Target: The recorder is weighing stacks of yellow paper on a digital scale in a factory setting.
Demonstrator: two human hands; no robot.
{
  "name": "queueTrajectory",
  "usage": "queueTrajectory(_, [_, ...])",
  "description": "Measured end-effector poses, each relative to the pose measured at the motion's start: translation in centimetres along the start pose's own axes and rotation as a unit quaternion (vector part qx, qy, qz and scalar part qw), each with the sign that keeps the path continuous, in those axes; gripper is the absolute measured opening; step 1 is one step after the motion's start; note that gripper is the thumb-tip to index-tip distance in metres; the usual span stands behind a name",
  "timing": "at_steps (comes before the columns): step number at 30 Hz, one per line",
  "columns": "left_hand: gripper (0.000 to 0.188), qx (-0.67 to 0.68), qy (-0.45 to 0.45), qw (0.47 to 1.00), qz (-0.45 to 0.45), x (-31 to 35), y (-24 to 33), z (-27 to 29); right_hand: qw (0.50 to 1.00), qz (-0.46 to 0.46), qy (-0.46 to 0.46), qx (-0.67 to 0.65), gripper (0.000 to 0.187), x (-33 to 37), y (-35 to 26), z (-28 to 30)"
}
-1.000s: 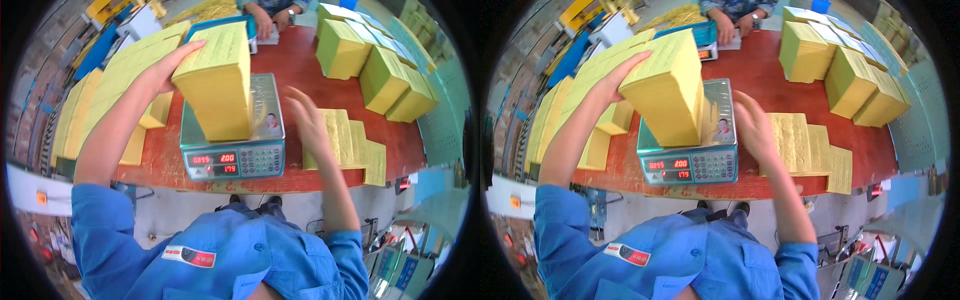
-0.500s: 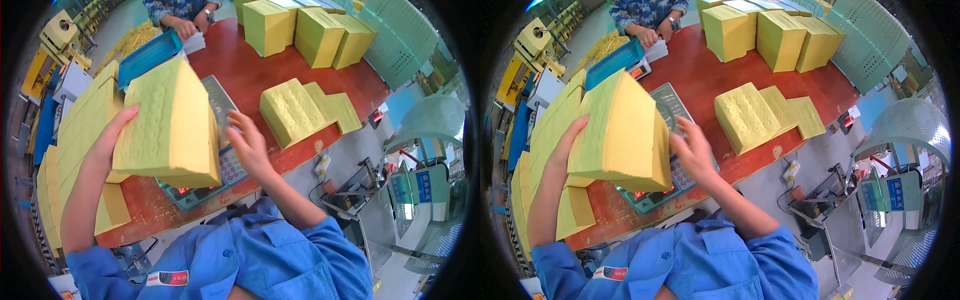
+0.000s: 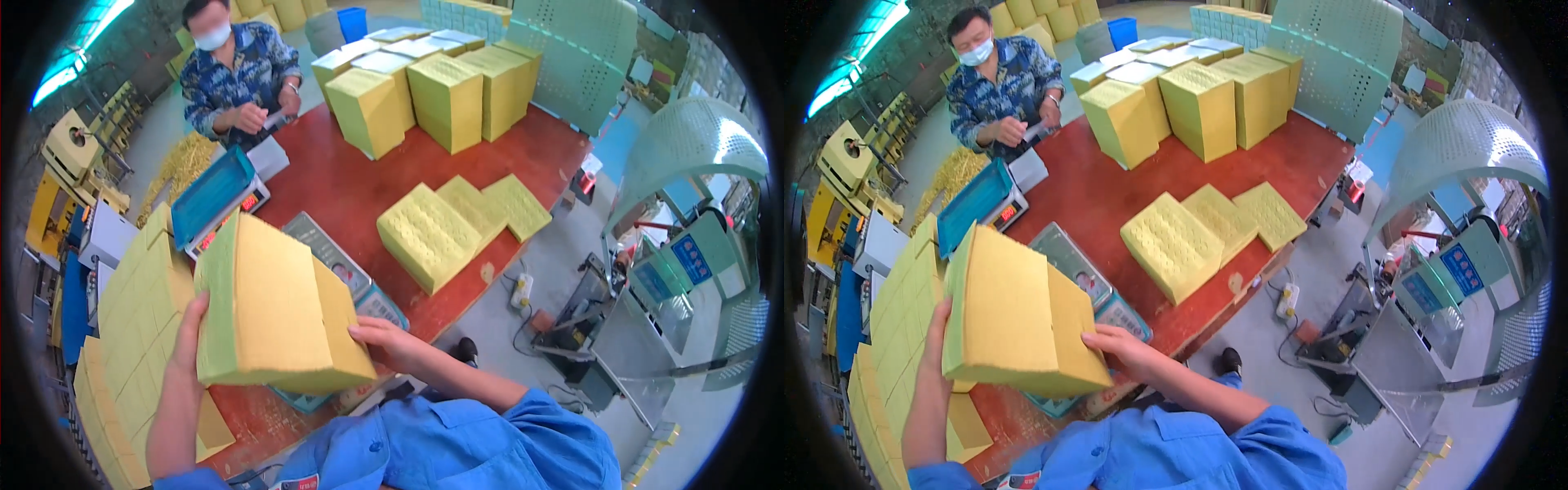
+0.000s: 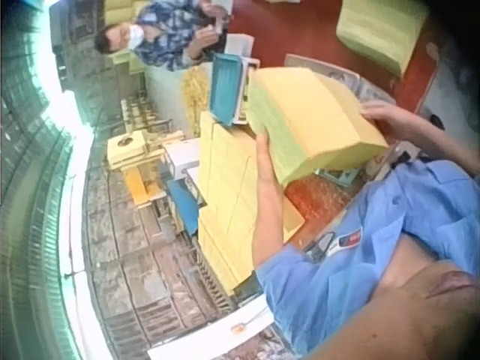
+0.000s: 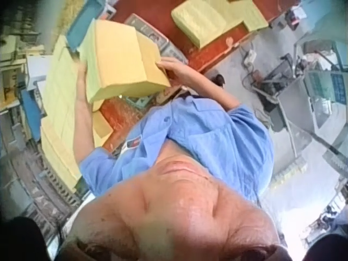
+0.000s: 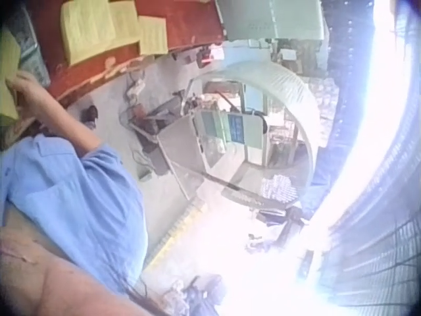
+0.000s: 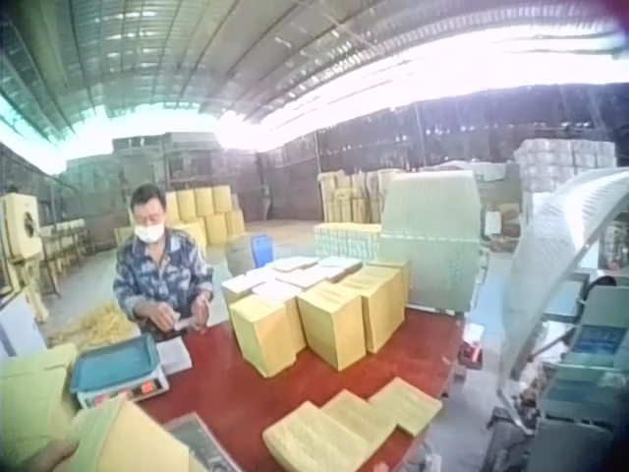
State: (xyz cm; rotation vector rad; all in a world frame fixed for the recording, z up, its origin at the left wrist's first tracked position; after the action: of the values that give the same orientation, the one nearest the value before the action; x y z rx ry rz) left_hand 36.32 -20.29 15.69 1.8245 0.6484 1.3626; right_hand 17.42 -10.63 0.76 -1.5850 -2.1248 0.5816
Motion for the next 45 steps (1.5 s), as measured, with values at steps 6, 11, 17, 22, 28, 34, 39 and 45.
queueTrajectory(6, [0.059,-0.01,-0.046,0.995,-0.084,-0.3,1.0,-10.7,0.969,0.15,0.058,0.189,0.054,6.3,-17.0,5.1])
queueTrajectory(11, [0.067,-0.025,-0.209,0.967,-0.146,-8.9,3.7,-31.1,0.906,0.294,0.208,0.224,0.05,12.8,-34.3,15.9])
queueTrajectory(17, [0.056,0.096,-0.354,0.925,-0.098,-24.6,1.8,-51.7,0.773,0.342,0.346,0.408,0.042,18.2,-52.4,25.5])
queueTrajectory(22, [0.058,0.037,-0.392,0.919,-0.002,-33.7,-2.2,-59.2,0.587,0.198,0.457,0.639,0.051,18.3,-60.4,32.4])
queueTrajectory(28, [0.045,-0.365,-0.182,0.913,0.005,-45.0,-2.2,-57.3,0.566,0.044,0.48,0.669,0.053,14.2,-61.2,38.1])
queueTrajectory(34, [0.042,-0.412,-0.182,0.893,0.026,-43.3,1.5,-58.8,0.585,0.213,0.527,0.578,0.054,17.0,-59.9,41.6])
queueTrajectory(39, [0.038,-0.222,-0.178,0.953,0.109,-42.9,-0.5,-58.3,0.76,0.234,0.475,0.378,0.051,14.2,-57.3,39.9])
queueTrajectory(45, [0.044,-0.139,-0.202,0.969,-0.038,-37.7,1.6,-58.4,0.752,0.477,0.362,0.274,0.046,15.7,-58.6,35.7])
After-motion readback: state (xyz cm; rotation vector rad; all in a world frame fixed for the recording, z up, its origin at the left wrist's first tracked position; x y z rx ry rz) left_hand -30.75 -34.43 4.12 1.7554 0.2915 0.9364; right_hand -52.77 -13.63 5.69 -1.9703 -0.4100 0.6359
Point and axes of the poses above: each hand's wrist, its own x-axis away from the middle knuckle, its own z-axis out of the back of the hand, y = z × x, the point moved 9 cm from there along -x, towards the middle knuckle, and after that the axes turned 10 degrees about z, right-handed, at the moved point
